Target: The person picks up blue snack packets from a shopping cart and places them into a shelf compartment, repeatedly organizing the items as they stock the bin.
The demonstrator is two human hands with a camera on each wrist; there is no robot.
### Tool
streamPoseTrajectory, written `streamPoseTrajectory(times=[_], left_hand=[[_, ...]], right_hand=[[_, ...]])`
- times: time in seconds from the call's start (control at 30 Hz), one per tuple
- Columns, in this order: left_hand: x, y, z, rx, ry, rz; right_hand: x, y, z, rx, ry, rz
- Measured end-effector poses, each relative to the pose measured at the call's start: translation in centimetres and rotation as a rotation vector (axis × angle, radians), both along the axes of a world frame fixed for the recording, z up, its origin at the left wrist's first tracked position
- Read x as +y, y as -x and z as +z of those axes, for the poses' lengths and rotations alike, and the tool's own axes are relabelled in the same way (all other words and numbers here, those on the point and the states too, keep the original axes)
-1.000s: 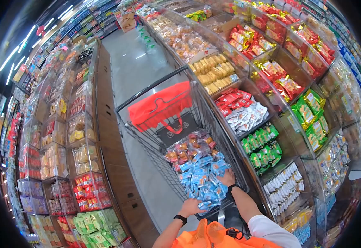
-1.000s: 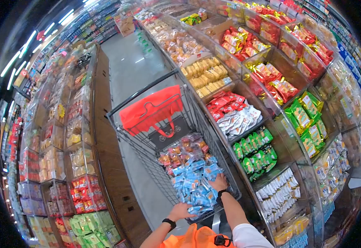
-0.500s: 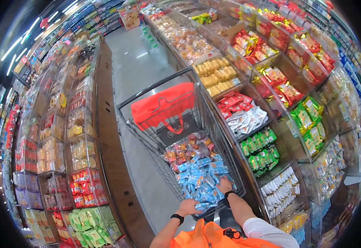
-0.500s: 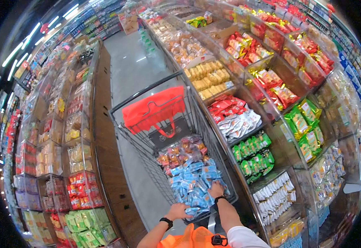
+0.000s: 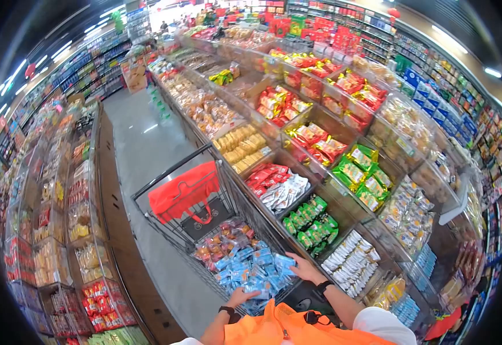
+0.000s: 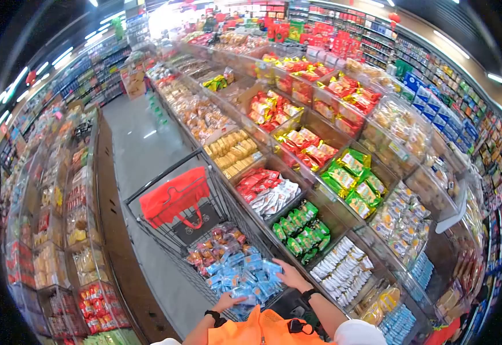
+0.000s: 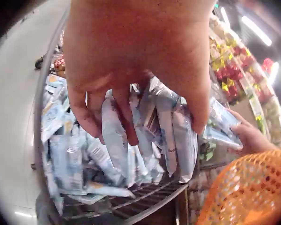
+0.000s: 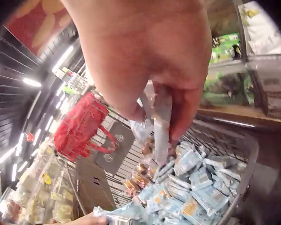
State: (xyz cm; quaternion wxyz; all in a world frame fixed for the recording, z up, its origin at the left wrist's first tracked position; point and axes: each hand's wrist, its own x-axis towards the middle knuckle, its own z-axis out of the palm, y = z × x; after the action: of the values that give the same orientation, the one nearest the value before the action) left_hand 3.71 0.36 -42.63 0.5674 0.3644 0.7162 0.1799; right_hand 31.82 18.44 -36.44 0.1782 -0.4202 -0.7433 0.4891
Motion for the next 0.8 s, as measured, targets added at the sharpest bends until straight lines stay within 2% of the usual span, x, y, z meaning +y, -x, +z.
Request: streamPoseTrajectory(times=[0.03,0.07,0.1,0.17,0.2,0.23,0.27,0.37,0.5,0.57,0.63,0.67,0.77,0.8], left_hand=[[0.9,-0.5,1.4,-0.035,-0.011,0.086],[1.9,-0.8,1.7,-0.153,-0.061,0.136],[3.8,-1.3,1.7,-0.172,-0.123,0.094],[7.9,-2.4,2.2,-0.163,-0.228,0.012],[9.5,-3.4,2.5,-0.145,-0.275,-0.016],[11.1,-4.9,3.6,-0.212,-0.371,0.050],[12.6,-6.4,4.8,-0.280,-0.467,0.118],[15.8,-9.8,9.7,-0.367,-0.463,0.287],[16.3,-12.9,14.1,-0.625,-0.555,0.490],[16.3,-13.8,14.7,-0.658,-0.626,0.519],[16.6,-14.7,13.9,-0.519,-0.735,0.520],[16.3,-15.0,14.5,-0.442,-0.783,0.496],[15.6,-15.5,15.9,-0.149,-0.945,0.427],[15.5,-15.3,16.2,-0.064,-0.975,0.389]], right_hand=[[0.1,-0.5,0.7,0.044,-0.139,-0.006],[0.3,-1.3,1.9,-0.042,-0.057,-0.021],[0.6,-1.8,2.3,-0.015,-0.188,-0.025],[0.2,-1.6,6.6,0.054,-0.174,-0.222],[0.2,-1.3,7.2,0.154,-0.074,-0.308],[0.2,-0.9,7.8,0.254,0.023,-0.392],[0.1,-0.3,9.1,0.269,-0.047,-0.450],[-0.1,0.8,10.0,0.350,-0.117,-0.594],[-0.5,2.1,13.1,0.506,0.027,-0.738],[-0.2,1.7,11.0,0.419,-0.081,-0.693],[-0.1,1.7,9.8,0.287,-0.186,-0.669],[-0.4,2.1,9.4,0.147,-0.317,-0.714],[-0.7,1.8,9.4,0.625,0.205,-0.699],[-1.3,1.8,12.3,0.720,0.378,-0.695]])
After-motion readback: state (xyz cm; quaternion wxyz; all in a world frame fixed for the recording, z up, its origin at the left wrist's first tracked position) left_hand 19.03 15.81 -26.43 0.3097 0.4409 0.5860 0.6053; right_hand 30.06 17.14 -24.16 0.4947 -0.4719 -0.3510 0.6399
